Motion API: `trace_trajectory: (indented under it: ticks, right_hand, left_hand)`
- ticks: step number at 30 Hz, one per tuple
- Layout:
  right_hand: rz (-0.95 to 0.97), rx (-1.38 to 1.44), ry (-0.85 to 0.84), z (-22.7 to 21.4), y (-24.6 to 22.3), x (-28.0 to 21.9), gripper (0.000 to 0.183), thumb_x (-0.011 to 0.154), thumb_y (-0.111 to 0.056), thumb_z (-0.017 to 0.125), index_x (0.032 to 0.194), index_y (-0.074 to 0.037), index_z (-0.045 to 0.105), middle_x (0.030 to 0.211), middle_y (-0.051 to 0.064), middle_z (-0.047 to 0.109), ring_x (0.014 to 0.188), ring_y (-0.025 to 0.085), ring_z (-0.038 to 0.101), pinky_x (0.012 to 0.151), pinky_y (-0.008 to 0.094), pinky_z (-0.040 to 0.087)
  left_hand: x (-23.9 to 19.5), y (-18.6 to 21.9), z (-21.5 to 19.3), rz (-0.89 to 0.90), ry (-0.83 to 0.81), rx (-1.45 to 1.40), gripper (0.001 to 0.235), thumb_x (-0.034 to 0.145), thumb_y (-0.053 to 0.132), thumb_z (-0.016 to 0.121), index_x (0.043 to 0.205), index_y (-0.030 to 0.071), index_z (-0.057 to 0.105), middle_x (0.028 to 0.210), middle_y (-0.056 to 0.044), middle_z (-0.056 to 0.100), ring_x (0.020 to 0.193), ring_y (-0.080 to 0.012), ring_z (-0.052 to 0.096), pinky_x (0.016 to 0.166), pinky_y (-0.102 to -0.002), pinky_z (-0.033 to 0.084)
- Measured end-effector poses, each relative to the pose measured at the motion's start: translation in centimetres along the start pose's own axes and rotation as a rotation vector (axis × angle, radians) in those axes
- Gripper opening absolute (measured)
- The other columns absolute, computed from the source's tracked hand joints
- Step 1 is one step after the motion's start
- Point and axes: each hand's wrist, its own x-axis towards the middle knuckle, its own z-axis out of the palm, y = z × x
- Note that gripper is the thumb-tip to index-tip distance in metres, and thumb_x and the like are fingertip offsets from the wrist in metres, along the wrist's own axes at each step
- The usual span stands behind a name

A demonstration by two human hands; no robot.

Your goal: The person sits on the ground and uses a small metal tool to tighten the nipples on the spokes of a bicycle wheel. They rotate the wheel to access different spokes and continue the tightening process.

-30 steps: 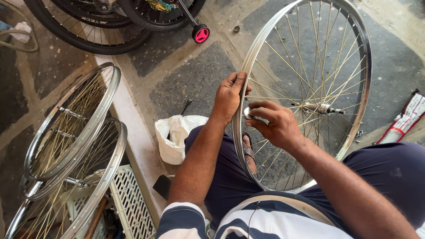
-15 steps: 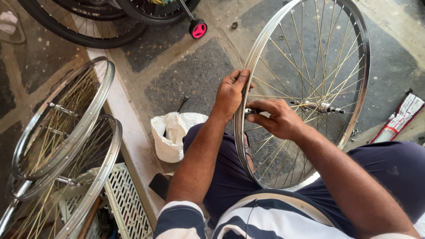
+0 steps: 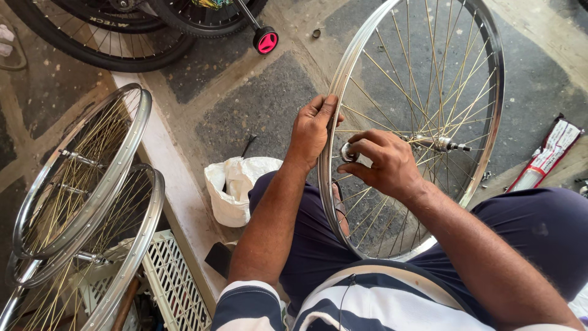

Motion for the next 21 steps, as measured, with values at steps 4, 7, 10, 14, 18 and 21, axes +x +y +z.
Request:
trace_trajectory:
  ticks: [4, 7, 10, 14, 18, 21]
  right_hand:
    - [0.042, 0.084, -0.099, 0.4, 0.3, 0.3, 0.040, 0.081, -0.043, 0.080, 0.098, -0.008, 0.073, 0.098, 0.008, 0.073, 0.086, 0.023, 0.074, 0.069, 0.037, 0.061]
    - [0.095, 0.284, -0.192, 0.3, 0.7, 0.7, 0.035, 0.091, -0.037, 0.072, 0.107, -0.006, 0.074, 0.093, 0.008, 0.075, 0.083, 0.021, 0.075, 0.070, 0.037, 0.061]
    - [0.263, 0.467, -0.309, 0.5, 1.3, 1.7, 0.031, 0.102, -0.031, 0.059, 0.117, -0.006, 0.071, 0.089, 0.007, 0.075, 0.079, 0.018, 0.077, 0.071, 0.034, 0.064]
    - [0.253, 0.411, -0.373, 0.3, 0.9, 2.4, 0.030, 0.099, -0.026, 0.066, 0.120, -0.005, 0.069, 0.086, 0.012, 0.075, 0.079, 0.023, 0.076, 0.071, 0.039, 0.061]
    - [0.030, 0.377, -0.217, 0.2, 0.3, 1.7, 0.042, 0.087, -0.027, 0.078, 0.119, -0.001, 0.067, 0.096, 0.014, 0.074, 0.090, 0.026, 0.074, 0.076, 0.041, 0.061]
    - [0.132, 0.511, -0.329, 0.1, 1.4, 2.3, 0.052, 0.084, -0.028, 0.079, 0.126, -0.001, 0.062, 0.108, 0.015, 0.070, 0.100, 0.028, 0.071, 0.076, 0.041, 0.063]
  left_hand:
    - [0.2, -0.2, -0.1, -0.006, 0.002, -0.027, 0.034, 0.106, 0.039, 0.058, 0.089, 0.011, 0.068, 0.076, 0.002, 0.064, 0.071, -0.0059, 0.057, 0.067, -0.023, 0.048]
    - [0.3, -0.3, -0.1, 0.003, -0.011, -0.040, 0.034, 0.106, 0.039, 0.058, 0.089, 0.011, 0.068, 0.076, 0.002, 0.064, 0.071, -0.0061, 0.058, 0.067, -0.024, 0.050]
    - [0.2, -0.2, -0.3, -0.015, -0.014, -0.036, 0.035, 0.106, 0.039, 0.058, 0.088, 0.010, 0.068, 0.075, 0.002, 0.063, 0.067, -0.0061, 0.056, 0.061, -0.024, 0.048]
    - [0.3, 0.0, -0.2, -0.005, -0.013, -0.036, 0.034, 0.105, 0.038, 0.058, 0.089, 0.010, 0.068, 0.077, 0.001, 0.065, 0.069, -0.0055, 0.059, 0.063, -0.023, 0.050]
    - [0.5, -0.1, -0.3, 0.019, -0.021, -0.015, 0.035, 0.107, 0.038, 0.059, 0.089, 0.009, 0.068, 0.077, 0.001, 0.065, 0.069, -0.0054, 0.056, 0.062, -0.023, 0.048]
    - [0.2, -0.2, -0.1, -0.008, -0.011, -0.035, 0.034, 0.106, 0.037, 0.058, 0.090, 0.009, 0.068, 0.077, 0.001, 0.065, 0.069, -0.0063, 0.057, 0.061, -0.024, 0.049]
